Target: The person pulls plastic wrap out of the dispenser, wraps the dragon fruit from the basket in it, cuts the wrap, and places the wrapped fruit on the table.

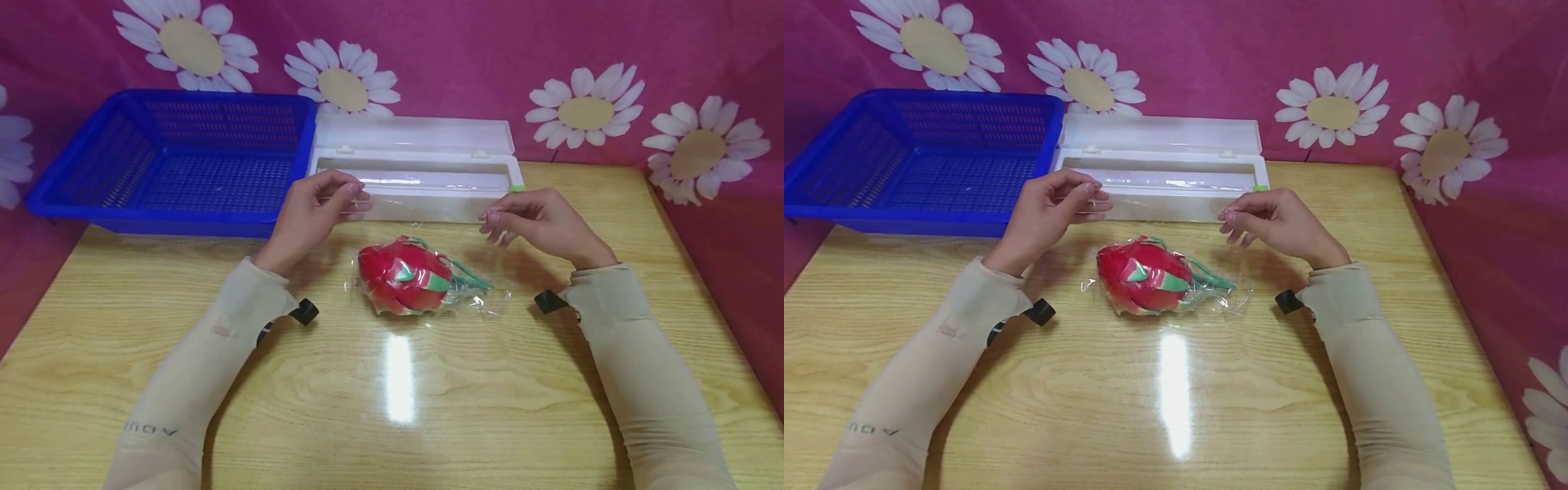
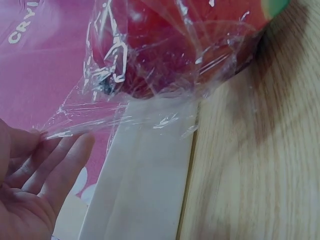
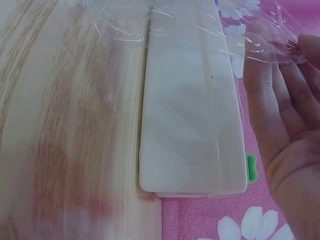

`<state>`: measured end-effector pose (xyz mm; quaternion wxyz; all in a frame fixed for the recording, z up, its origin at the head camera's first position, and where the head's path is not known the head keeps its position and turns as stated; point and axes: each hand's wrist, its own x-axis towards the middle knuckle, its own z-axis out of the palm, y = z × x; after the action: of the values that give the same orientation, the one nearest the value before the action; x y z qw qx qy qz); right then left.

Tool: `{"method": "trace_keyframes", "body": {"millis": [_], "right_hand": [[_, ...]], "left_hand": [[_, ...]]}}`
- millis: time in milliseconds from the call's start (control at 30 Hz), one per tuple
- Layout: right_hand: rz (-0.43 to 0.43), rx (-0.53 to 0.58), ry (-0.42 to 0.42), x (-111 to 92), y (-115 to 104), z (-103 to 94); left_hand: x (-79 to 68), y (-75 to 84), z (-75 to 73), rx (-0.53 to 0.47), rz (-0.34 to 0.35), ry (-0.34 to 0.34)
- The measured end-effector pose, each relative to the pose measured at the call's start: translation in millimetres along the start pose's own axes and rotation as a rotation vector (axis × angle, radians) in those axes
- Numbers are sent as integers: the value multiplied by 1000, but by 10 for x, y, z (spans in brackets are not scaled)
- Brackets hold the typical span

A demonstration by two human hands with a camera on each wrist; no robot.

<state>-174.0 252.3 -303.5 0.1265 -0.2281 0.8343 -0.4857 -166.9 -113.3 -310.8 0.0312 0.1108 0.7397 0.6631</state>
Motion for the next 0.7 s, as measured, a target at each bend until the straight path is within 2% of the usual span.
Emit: {"method": "trace_keyframes", "body": {"millis": [233, 367, 700], "right_hand": [[-4, -6, 1, 6, 9, -6], [5, 10, -1, 0, -1, -14], [5, 38, -23, -22, 3, -36]], "left_hand": [[-40, 1, -8, -25, -6, 20], [-75, 30, -11, -10, -14, 48], [-152, 30, -28, 27, -11, 61]]}}
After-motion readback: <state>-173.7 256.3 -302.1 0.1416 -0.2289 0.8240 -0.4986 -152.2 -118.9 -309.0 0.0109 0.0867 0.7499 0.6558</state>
